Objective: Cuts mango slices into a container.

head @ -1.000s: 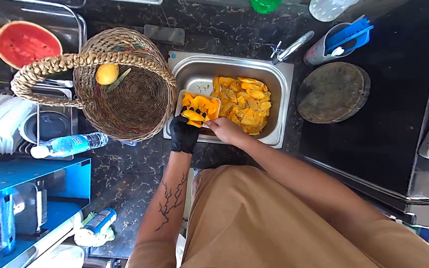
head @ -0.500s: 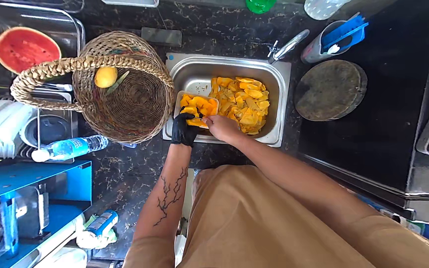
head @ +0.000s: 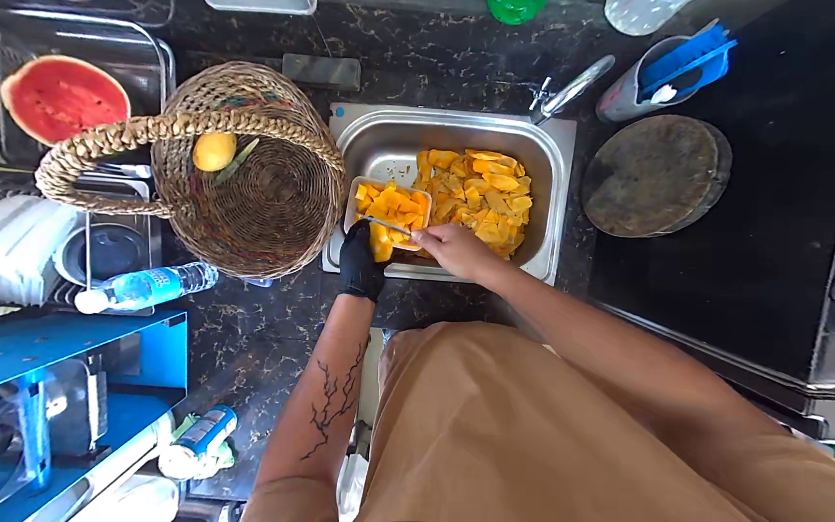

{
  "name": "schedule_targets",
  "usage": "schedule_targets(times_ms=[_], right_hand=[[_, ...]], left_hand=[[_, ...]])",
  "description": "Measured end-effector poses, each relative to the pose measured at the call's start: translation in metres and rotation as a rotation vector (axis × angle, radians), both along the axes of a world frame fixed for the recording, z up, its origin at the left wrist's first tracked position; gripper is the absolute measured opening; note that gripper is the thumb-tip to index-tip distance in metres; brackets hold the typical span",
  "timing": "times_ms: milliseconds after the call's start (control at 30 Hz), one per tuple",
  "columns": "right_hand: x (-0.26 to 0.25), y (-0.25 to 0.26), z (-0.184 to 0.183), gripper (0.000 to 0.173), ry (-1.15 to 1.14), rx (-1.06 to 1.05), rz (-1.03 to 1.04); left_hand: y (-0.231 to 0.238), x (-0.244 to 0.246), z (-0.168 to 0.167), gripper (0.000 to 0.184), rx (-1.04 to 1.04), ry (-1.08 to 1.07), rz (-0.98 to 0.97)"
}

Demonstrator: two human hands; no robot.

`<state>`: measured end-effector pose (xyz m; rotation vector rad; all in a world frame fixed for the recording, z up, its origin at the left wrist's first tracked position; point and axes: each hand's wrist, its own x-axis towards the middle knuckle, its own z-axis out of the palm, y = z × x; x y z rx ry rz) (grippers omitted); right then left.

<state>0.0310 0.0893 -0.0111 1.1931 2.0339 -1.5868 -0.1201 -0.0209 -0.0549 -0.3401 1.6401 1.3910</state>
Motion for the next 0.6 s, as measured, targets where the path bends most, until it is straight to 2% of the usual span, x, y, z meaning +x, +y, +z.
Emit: schedule_targets(times_ms=[100, 167, 233, 300, 367, 500, 600], right_hand=[[0.005, -0.013, 0.016, 0.041, 0.087, 0.115, 0.099], [0.005, -0.018, 0.007, 0.039, 0.132, 0.297, 0.150], [0.006, -0.020, -0.008, 0.038, 0.177, 0.460, 0.159], [0.007, -0.016, -0.021, 0.038, 0.178, 0.521, 0.152], [0.009, -0.008, -0.024, 0.040, 0.077, 0.447, 0.147], [0.010, 0.013, -0.015, 0.054, -0.170, 0.145, 0.102], [0.015, 0.022, -0.009, 0.058, -0.226, 0.038, 0.063]], left_hand=[[0.010, 0.009, 0.030, 0.029, 0.005, -0.033, 0.007], [0.016, 0.013, 0.048, 0.026, 0.043, -0.076, 0.030], [0.017, 0.015, 0.049, 0.019, 0.061, -0.118, 0.078], [0.010, 0.013, 0.031, 0.017, 0.088, -0.147, 0.106], [0.001, 0.009, 0.005, 0.018, 0.130, -0.161, 0.103], [-0.004, 0.002, -0.001, 0.019, 0.148, -0.196, 0.092], [-0.006, -0.005, 0.001, 0.036, 0.182, -0.300, 0.042]])
